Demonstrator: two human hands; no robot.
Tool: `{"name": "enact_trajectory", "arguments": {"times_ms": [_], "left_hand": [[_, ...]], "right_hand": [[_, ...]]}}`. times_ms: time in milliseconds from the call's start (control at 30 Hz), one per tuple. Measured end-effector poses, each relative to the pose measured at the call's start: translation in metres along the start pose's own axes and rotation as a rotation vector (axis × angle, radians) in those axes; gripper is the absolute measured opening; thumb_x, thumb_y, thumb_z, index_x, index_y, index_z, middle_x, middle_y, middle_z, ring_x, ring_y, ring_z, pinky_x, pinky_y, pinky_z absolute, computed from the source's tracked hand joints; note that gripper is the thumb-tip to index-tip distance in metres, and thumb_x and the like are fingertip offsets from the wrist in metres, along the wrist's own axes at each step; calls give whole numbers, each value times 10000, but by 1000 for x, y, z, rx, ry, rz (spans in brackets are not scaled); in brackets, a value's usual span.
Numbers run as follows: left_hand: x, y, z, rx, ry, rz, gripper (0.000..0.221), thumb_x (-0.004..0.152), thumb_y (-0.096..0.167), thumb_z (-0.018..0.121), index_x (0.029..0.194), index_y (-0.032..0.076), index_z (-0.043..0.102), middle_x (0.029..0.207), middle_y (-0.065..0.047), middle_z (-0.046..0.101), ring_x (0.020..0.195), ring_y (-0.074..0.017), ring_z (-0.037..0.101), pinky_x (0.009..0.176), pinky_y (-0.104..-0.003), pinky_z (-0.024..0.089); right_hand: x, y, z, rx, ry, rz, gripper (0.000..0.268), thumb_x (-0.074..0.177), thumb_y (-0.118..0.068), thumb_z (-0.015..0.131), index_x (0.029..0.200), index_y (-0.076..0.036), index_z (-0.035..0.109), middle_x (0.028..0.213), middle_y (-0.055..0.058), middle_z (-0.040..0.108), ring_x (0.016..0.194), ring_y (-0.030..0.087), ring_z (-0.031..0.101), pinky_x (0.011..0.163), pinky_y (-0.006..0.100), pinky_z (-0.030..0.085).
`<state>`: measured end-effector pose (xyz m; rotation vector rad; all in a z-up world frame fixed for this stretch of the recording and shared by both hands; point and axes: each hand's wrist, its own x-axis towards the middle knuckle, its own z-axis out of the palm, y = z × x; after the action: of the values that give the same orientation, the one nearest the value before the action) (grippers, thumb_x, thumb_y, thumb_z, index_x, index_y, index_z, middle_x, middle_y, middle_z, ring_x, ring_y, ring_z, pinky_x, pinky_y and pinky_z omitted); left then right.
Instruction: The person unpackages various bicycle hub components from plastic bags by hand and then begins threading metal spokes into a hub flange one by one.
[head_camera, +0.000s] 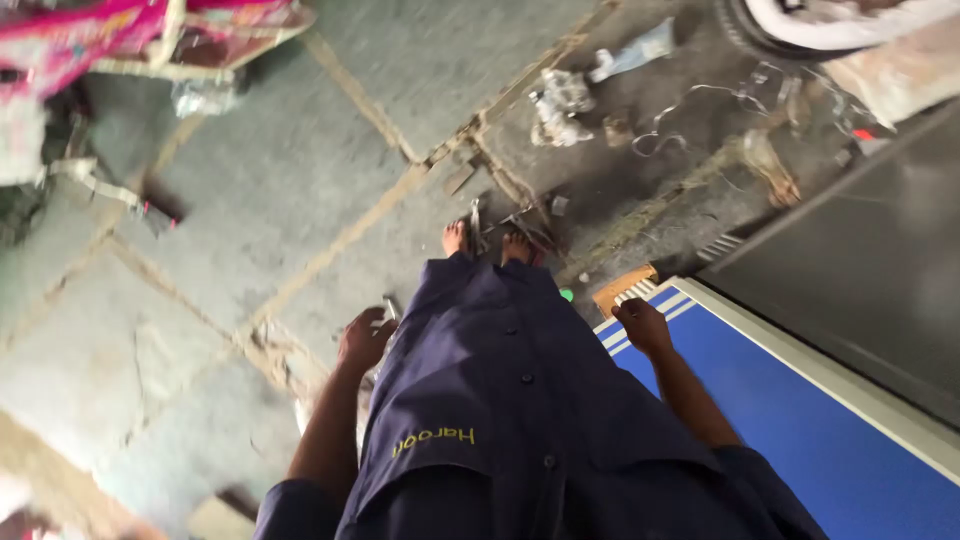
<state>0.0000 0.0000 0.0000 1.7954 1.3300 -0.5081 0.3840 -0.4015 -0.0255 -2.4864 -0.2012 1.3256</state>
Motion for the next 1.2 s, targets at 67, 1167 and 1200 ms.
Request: {"name": "enact_trajectory", "arguments": {"times_ms": [67, 1167, 1200], "left_hand": [[-14, 13, 12, -14, 43, 29, 586, 862, 417, 767, 1323, 78, 644, 1261, -149, 719, 1127, -288, 728, 954, -414, 555], [337, -106, 130, 168, -45, 290, 439, 909, 351, 696, 1261, 91, 663, 1116, -191, 715, 980, -414, 673, 793, -534, 530], [384, -108, 131, 196, 57, 441, 530, 877, 377, 738, 1286, 54, 641, 1150, -219, 692, 1063, -424, 643, 846, -544, 505]], "right_hand": [[14, 4, 12, -66, 3, -140, 526, 915, -463, 727, 1216, -33, 711, 1172, 176, 753, 1110, 329, 707, 949, 440, 552], [314, -83, 353, -1018, -330, -1308, 250, 793, -293, 684, 964, -111, 701, 1013, 111, 673, 1022, 323, 652, 886, 492, 521], [340, -73, 380, -1076, -343, -1245, 180, 835, -283, 663, 934, -139, 708, 1009, 88, 670, 1008, 309, 638, 846, 531, 504]]}}
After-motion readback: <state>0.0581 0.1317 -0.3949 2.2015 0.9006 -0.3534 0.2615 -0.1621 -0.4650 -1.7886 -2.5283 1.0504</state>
